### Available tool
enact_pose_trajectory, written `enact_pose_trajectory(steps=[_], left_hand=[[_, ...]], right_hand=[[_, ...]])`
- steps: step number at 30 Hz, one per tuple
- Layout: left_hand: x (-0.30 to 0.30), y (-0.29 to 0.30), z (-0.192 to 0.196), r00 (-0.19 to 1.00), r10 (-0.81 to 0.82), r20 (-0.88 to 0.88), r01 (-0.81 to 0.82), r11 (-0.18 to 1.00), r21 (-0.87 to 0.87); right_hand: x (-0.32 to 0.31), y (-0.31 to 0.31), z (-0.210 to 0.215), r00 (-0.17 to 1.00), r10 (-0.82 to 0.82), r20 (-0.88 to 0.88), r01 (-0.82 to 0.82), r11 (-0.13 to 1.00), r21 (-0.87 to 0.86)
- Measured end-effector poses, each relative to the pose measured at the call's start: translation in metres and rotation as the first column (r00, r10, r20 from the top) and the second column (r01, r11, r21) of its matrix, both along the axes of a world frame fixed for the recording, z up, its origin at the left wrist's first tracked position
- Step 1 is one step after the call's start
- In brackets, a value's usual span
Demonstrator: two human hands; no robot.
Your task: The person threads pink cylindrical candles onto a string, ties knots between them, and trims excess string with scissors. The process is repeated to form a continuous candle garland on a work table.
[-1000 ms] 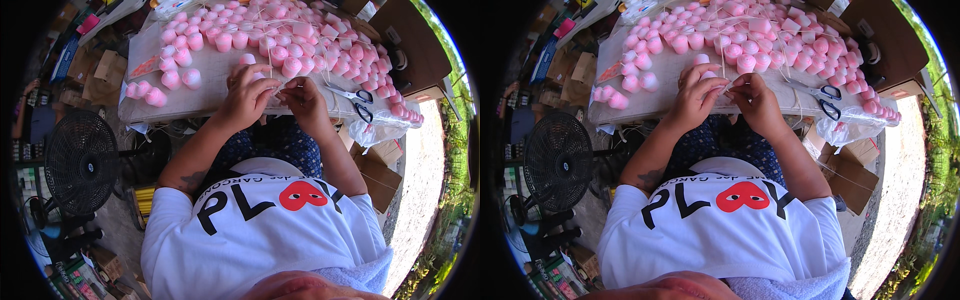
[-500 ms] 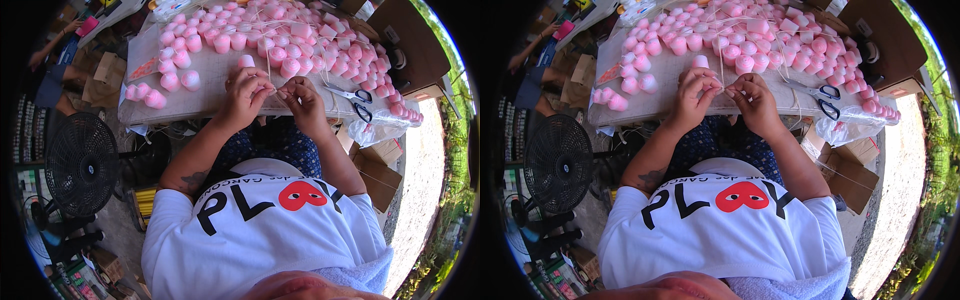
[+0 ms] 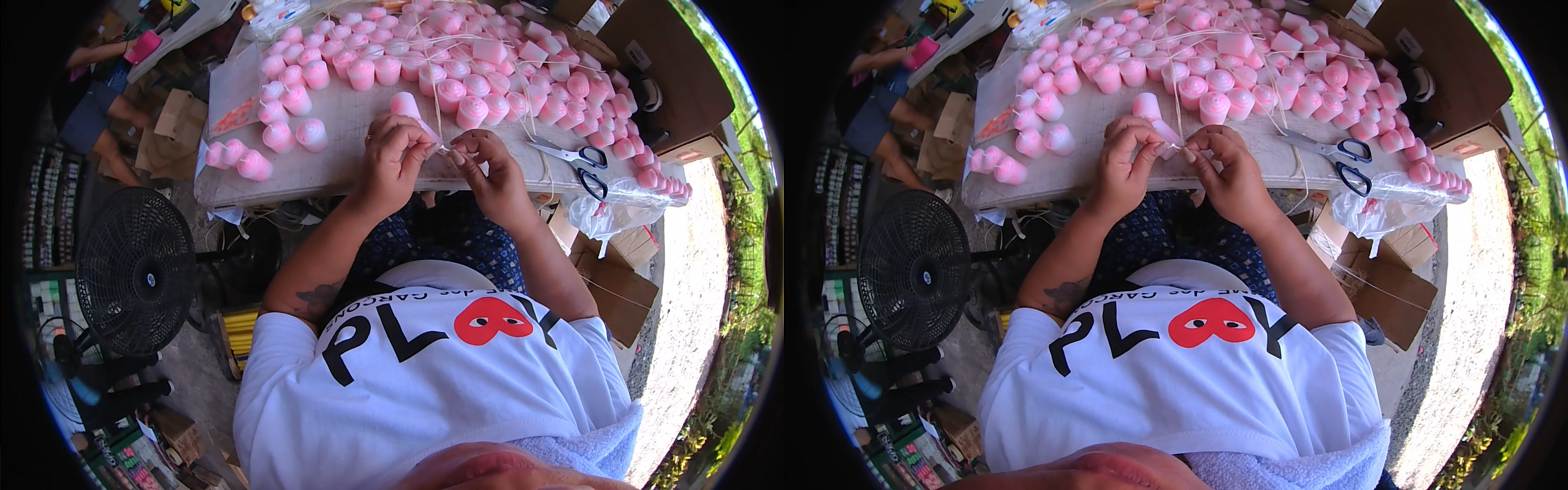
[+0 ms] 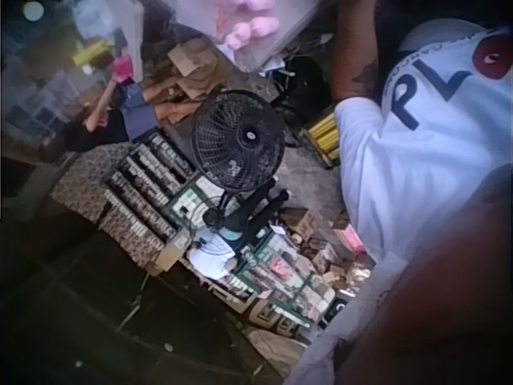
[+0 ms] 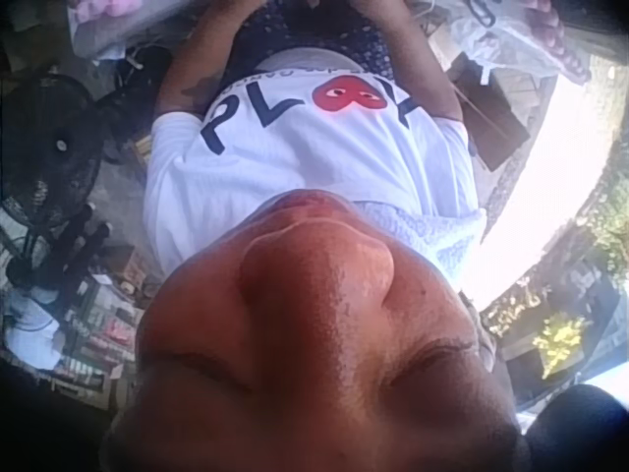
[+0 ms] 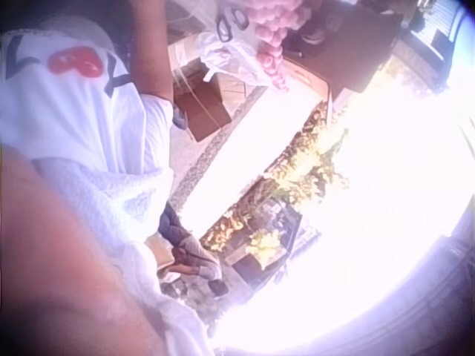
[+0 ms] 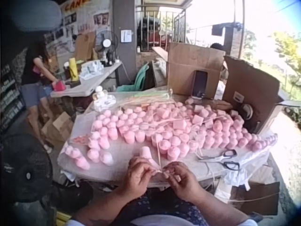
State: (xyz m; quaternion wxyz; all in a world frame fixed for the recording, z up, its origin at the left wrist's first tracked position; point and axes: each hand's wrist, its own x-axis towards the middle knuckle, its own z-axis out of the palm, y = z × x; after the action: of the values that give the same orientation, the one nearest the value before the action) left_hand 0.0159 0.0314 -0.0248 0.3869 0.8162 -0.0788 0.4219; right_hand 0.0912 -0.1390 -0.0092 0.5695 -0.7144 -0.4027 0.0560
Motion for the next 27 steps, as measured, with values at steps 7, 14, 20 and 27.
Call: enact_pose_trajectory(steps=[7, 14, 20, 27], left_hand=[[-0.002, -0.007, 0.002, 0.999, -0.034, -0.041, 0.035, 0.999, 0.02], [-0.001, -0.006, -0.006, 0.991, -0.113, -0.072, 0.114, 0.993, 0.01], [-0.002, -0.018, -0.008, 0.983, 0.015, -0.184, 0.026, 0.975, 0.22], [-0.003, -0.007, -0.003, 0.981, 0.14, -0.131, -0.088, 0.936, 0.34]], right_hand=[[-0.001, -0.001, 0.003, 0.991, 0.048, -0.128, -0.052, 0.998, -0.029], [0.001, -0.005, -0.001, 0.995, -0.003, -0.1, 0.007, 0.999, 0.036], [0.001, -0.005, 0.011, 0.943, -0.118, 0.31, 0.121, 0.993, 0.009], [0.005, -0.005, 0.003, 0.821, -0.17, 0.545, 0.248, 0.966, -0.072]])
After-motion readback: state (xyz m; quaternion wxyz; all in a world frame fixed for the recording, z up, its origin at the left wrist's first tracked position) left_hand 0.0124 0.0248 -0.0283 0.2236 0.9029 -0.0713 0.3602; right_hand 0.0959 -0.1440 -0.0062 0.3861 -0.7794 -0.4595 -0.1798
